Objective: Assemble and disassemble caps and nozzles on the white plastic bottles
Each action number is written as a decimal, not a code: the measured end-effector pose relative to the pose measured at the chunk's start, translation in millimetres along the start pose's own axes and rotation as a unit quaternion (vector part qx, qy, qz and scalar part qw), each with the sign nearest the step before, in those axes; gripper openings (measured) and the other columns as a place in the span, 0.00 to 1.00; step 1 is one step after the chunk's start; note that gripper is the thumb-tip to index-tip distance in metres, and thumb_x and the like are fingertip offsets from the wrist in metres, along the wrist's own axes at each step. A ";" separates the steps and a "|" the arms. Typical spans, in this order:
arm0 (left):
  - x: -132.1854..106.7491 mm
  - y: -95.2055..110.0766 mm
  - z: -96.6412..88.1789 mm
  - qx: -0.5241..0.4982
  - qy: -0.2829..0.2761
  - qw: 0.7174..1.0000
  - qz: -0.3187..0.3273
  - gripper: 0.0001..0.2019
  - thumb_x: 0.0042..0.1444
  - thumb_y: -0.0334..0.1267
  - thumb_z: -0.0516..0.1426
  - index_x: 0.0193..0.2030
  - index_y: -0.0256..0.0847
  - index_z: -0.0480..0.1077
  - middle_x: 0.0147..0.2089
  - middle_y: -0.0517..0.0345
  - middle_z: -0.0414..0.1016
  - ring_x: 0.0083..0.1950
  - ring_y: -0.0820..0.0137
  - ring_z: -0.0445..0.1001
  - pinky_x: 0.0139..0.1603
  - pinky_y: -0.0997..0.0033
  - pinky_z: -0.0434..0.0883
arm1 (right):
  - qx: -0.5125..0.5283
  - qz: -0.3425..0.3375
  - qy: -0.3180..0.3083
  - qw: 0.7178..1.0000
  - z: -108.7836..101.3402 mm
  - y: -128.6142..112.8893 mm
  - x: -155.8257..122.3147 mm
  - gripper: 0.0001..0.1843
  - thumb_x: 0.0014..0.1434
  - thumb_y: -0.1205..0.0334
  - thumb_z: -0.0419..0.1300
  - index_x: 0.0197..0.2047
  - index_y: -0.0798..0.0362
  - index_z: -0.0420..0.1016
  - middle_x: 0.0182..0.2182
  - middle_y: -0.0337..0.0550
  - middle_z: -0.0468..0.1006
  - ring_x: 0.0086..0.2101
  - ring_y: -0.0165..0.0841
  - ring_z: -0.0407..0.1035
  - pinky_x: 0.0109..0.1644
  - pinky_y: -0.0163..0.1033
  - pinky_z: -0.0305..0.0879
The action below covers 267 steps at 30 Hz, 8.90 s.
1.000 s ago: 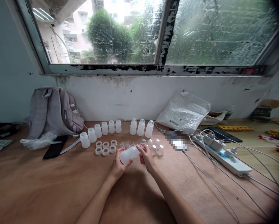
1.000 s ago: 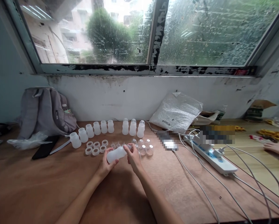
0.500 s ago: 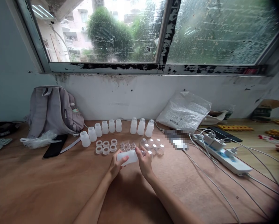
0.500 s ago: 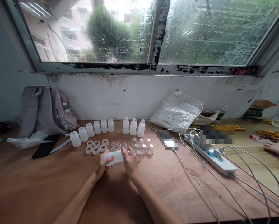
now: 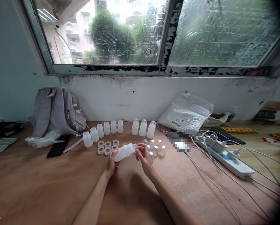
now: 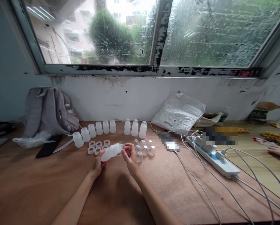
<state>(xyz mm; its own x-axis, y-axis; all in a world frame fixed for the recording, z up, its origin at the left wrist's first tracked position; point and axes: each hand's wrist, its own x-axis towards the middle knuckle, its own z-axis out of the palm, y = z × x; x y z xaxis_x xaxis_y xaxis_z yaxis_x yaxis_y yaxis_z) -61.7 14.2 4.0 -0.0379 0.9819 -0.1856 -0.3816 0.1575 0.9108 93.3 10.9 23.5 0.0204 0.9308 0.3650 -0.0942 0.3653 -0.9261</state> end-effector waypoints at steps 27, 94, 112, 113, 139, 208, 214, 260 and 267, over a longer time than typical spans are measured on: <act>5.2 -4.7 -3.5 0.093 -0.085 0.989 0.081 0.18 0.50 0.51 0.50 0.38 0.38 0.63 0.22 0.65 0.63 0.14 0.81 0.54 0.11 0.82 0.48 | -0.023 -0.026 0.129 0.991 -20.1 6.3 13.8 0.10 0.52 0.55 0.56 0.34 0.53 0.67 0.23 0.36 0.68 0.23 0.28 0.64 0.29 0.35 0.63; -10.0 -18.9 3.5 0.589 -0.114 0.734 0.319 0.19 0.48 0.45 0.54 0.47 0.45 0.63 0.47 0.53 0.61 0.47 0.61 0.61 0.48 0.61 0.60 | -0.576 -0.134 -0.141 0.794 13.2 35.3 177.3 0.17 0.52 0.77 0.50 0.45 0.61 0.70 0.47 0.56 0.69 0.43 0.36 0.66 0.44 0.37 0.58; -4.8 -19.1 2.9 0.547 -0.094 0.763 0.332 0.13 0.53 0.36 0.49 0.46 0.41 0.61 0.45 0.52 0.68 0.46 0.63 0.64 0.46 0.62 0.62 | -0.374 -0.109 -0.050 0.920 -1.2 34.7 -2.8 0.10 0.57 0.57 0.49 0.36 0.53 0.66 0.24 0.40 0.67 0.24 0.31 0.62 0.30 0.35 0.60; -3.7 -19.3 1.9 0.540 -0.088 0.768 0.334 0.13 0.53 0.33 0.49 0.46 0.42 0.61 0.45 0.53 0.68 0.46 0.64 0.65 0.47 0.62 0.62 | -0.373 -0.109 -0.055 0.920 -0.5 37.6 -6.0 0.11 0.56 0.56 0.49 0.37 0.53 0.66 0.24 0.40 0.67 0.24 0.31 0.62 0.30 0.35 0.60; 0.8 -17.6 -1.8 0.541 -0.090 0.746 0.379 0.15 0.46 0.31 0.54 0.43 0.42 0.65 0.41 0.55 0.70 0.44 0.64 0.66 0.45 0.62 0.64 | -0.420 -0.091 -0.122 0.895 -3.6 60.3 -1.4 0.08 0.55 0.56 0.50 0.29 0.51 0.61 0.21 0.38 0.69 0.23 0.30 0.62 0.26 0.32 0.53; 43.5 -6.8 -82.2 0.628 0.312 0.653 0.288 0.29 0.49 0.52 0.52 0.53 0.34 0.60 0.56 0.37 0.60 0.59 0.51 0.54 0.54 0.49 0.54 | -0.414 -0.167 -0.021 0.895 4.0 30.7 52.2 0.15 0.57 0.66 0.47 0.47 0.54 0.64 0.41 0.49 0.68 0.28 0.31 0.67 0.30 0.36 0.64; 35.2 8.5 -69.9 0.494 0.244 0.702 0.452 0.12 0.57 0.40 0.47 0.41 0.39 0.68 0.40 0.52 0.73 0.44 0.67 0.68 0.49 0.65 0.63 | -0.543 -0.096 0.004 0.834 -11.2 15.2 147.4 0.29 0.54 0.66 0.52 0.59 0.56 0.51 0.57 0.57 0.55 0.40 0.37 0.67 0.32 0.35 0.61; 3.5 -6.6 -17.1 0.618 -0.025 0.554 0.557 0.09 0.50 0.36 0.51 0.38 0.39 0.66 0.31 0.53 0.72 0.34 0.67 0.71 0.36 0.68 0.65 | -0.419 -0.212 -0.052 0.881 -6.6 12.8 -18.6 0.11 0.54 0.55 0.51 0.26 0.53 0.63 0.18 0.38 0.70 0.17 0.26 0.62 0.22 0.30 0.53; 4.0 -6.1 -18.5 0.620 -0.020 0.541 0.569 0.08 0.49 0.35 0.51 0.37 0.38 0.65 0.30 0.52 0.71 0.32 0.66 0.70 0.34 0.68 0.65 | -0.395 -0.268 -0.035 0.878 -8.2 20.4 -16.9 0.10 0.53 0.57 0.53 0.26 0.54 0.65 0.17 0.38 0.69 0.18 0.25 0.61 0.23 0.30 0.54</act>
<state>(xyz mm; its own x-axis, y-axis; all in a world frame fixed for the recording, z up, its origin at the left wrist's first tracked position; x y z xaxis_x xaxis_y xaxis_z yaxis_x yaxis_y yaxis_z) -76.6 15.2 -9.1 0.4325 0.5156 0.7397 0.7801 -0.6253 -0.0203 99.2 2.7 -2.4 -0.2131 0.6295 0.7472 0.6298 0.6732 -0.3876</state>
